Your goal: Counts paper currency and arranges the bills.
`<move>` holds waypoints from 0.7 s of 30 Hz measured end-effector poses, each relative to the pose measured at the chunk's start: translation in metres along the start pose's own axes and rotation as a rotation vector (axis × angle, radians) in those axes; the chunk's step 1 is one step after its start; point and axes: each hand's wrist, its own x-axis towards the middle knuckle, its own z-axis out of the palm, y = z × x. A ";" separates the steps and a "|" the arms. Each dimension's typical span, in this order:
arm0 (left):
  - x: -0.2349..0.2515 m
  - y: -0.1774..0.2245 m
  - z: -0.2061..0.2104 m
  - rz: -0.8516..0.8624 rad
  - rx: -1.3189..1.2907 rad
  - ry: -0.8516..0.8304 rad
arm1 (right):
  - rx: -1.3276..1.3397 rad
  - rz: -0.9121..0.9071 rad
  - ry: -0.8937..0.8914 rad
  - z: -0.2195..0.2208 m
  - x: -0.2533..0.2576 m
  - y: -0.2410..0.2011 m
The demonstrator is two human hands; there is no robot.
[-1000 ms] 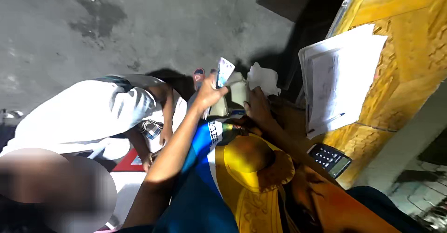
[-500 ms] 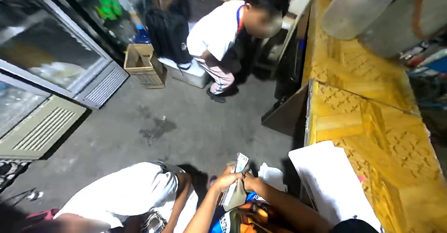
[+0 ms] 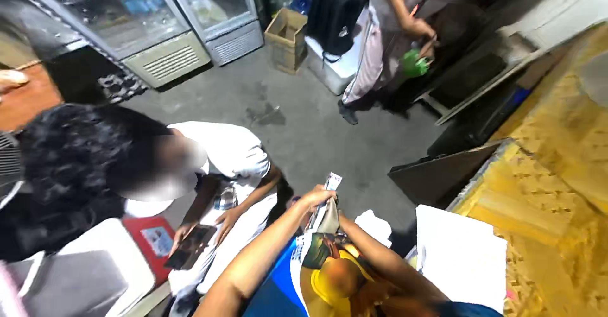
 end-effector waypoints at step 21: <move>0.039 -0.089 -0.066 -0.323 -0.172 0.090 | -0.302 0.059 -0.480 0.025 0.147 0.014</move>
